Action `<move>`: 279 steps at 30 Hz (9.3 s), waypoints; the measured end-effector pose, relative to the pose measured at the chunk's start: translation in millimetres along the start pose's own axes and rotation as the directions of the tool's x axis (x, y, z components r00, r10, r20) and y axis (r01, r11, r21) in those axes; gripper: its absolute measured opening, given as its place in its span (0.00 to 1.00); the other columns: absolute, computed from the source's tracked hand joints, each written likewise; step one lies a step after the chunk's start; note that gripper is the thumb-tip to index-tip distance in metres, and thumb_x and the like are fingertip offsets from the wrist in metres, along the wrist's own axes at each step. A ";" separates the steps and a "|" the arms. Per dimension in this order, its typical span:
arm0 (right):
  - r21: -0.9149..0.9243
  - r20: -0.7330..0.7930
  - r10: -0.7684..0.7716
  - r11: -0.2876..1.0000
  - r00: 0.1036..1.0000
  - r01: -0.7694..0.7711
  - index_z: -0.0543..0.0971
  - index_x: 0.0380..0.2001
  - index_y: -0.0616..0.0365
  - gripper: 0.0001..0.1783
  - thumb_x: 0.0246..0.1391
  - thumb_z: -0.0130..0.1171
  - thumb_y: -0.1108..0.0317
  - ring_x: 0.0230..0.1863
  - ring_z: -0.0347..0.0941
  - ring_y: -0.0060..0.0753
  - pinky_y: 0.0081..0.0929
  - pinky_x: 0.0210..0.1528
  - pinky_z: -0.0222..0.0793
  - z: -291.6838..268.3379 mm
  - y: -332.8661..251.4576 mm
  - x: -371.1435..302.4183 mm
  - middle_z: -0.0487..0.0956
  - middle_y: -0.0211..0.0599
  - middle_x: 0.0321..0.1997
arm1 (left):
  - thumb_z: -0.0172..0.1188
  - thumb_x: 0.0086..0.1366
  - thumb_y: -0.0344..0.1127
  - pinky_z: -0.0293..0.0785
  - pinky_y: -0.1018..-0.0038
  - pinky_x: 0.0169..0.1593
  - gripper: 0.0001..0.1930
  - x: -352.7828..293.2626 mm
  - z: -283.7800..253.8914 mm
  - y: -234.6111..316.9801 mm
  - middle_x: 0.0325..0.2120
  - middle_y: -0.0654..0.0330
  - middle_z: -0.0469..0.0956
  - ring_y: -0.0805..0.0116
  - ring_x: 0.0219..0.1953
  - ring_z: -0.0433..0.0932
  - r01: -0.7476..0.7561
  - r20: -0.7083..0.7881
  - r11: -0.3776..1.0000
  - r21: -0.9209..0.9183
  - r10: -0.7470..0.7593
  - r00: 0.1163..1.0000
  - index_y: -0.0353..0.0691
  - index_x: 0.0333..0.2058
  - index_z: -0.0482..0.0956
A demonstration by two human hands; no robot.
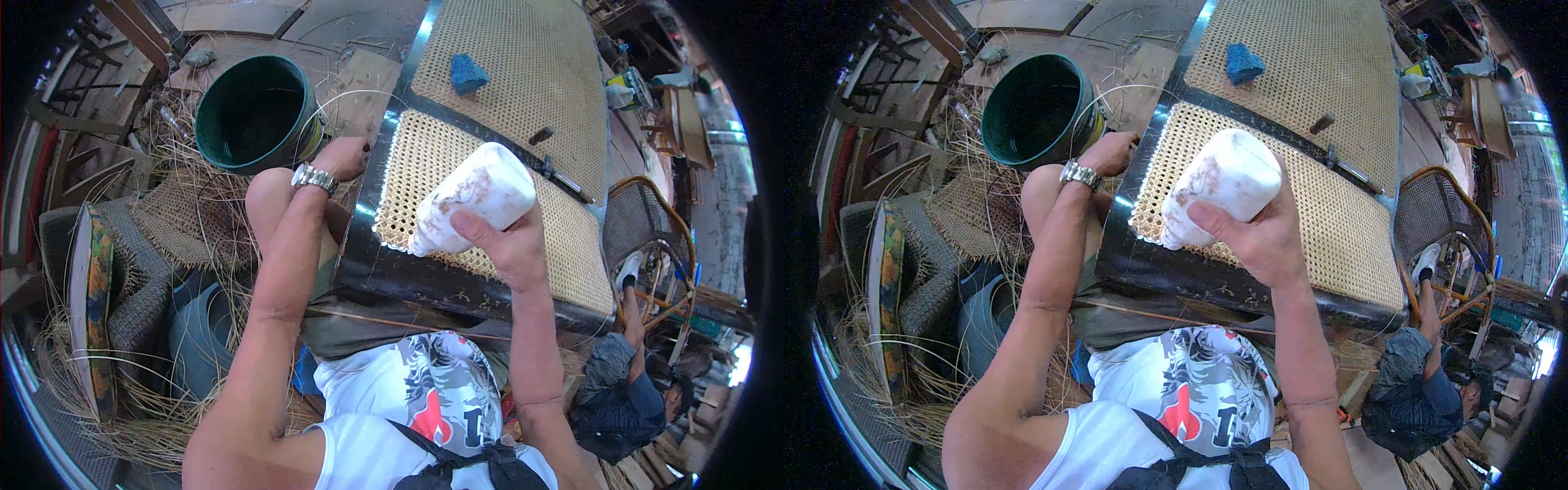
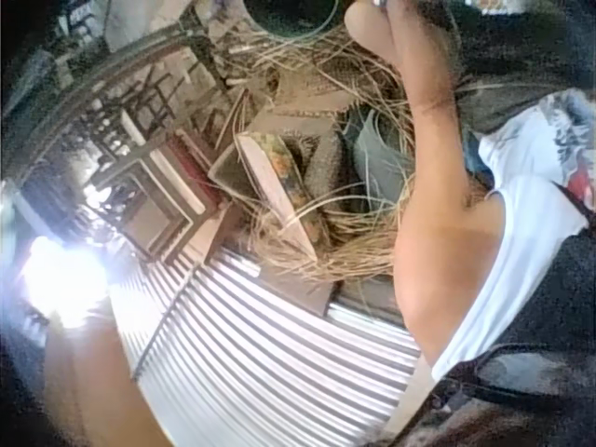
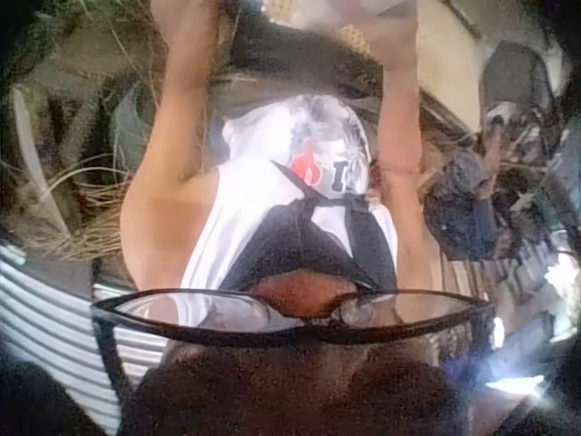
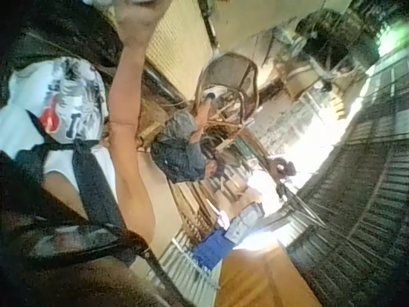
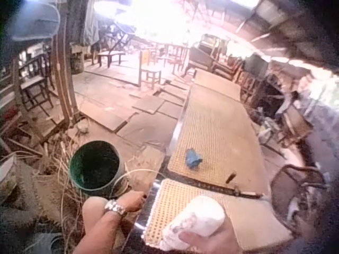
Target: Repairing the woven seat of a wooden chair using reed and tools.
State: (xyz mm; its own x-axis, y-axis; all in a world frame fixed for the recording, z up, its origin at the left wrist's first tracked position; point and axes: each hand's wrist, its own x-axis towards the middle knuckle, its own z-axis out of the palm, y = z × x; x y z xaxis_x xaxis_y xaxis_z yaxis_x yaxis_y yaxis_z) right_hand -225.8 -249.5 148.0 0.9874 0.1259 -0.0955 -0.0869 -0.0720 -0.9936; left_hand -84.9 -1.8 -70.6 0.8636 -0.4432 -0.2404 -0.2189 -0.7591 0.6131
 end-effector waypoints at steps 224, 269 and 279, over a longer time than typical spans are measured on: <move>0.751 -0.579 0.044 0.418 0.814 0.512 0.72 0.60 0.58 0.31 0.59 0.58 0.51 0.53 0.74 0.53 0.50 0.50 0.73 -296.7 53.4 -103.5 0.76 0.47 0.56 | 0.52 0.71 0.46 0.74 0.65 0.51 0.21 26.0 31.6 -52.3 0.45 0.50 0.85 0.60 0.45 0.83 0.136 0.048 0.991 0.014 -0.137 0.989 0.34 0.49 0.82; -0.313 -0.768 0.572 0.055 0.287 -0.948 0.79 0.57 0.53 0.30 0.53 0.65 0.51 0.51 0.79 0.49 0.43 0.52 0.75 -338.8 478.4 -326.8 0.81 0.44 0.56 | 0.49 0.74 0.58 0.71 0.71 0.55 0.32 -51.7 -50.4 76.7 0.49 0.56 0.82 0.70 0.49 0.77 0.590 0.113 0.783 -0.196 -0.580 0.807 0.30 0.55 0.79; -0.284 -0.779 0.575 0.034 0.252 -0.958 0.78 0.57 0.54 0.28 0.56 0.62 0.53 0.53 0.78 0.49 0.41 0.54 0.73 -357.6 495.8 -330.7 0.80 0.46 0.57 | 0.37 0.76 0.51 0.68 0.55 0.58 0.26 -34.0 -58.0 58.2 0.49 0.38 0.78 0.40 0.54 0.75 0.306 0.078 0.876 0.374 -0.358 0.930 0.38 0.48 0.78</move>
State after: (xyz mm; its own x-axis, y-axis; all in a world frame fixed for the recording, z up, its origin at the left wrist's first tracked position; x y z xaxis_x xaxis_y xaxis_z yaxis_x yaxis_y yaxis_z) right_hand -548.3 -680.7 -291.4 0.3014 -0.7802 -0.5481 -0.9114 -0.4046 0.0746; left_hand -100.6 -3.3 16.9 0.8464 -0.1776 -0.5021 -0.0975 -0.9785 0.1817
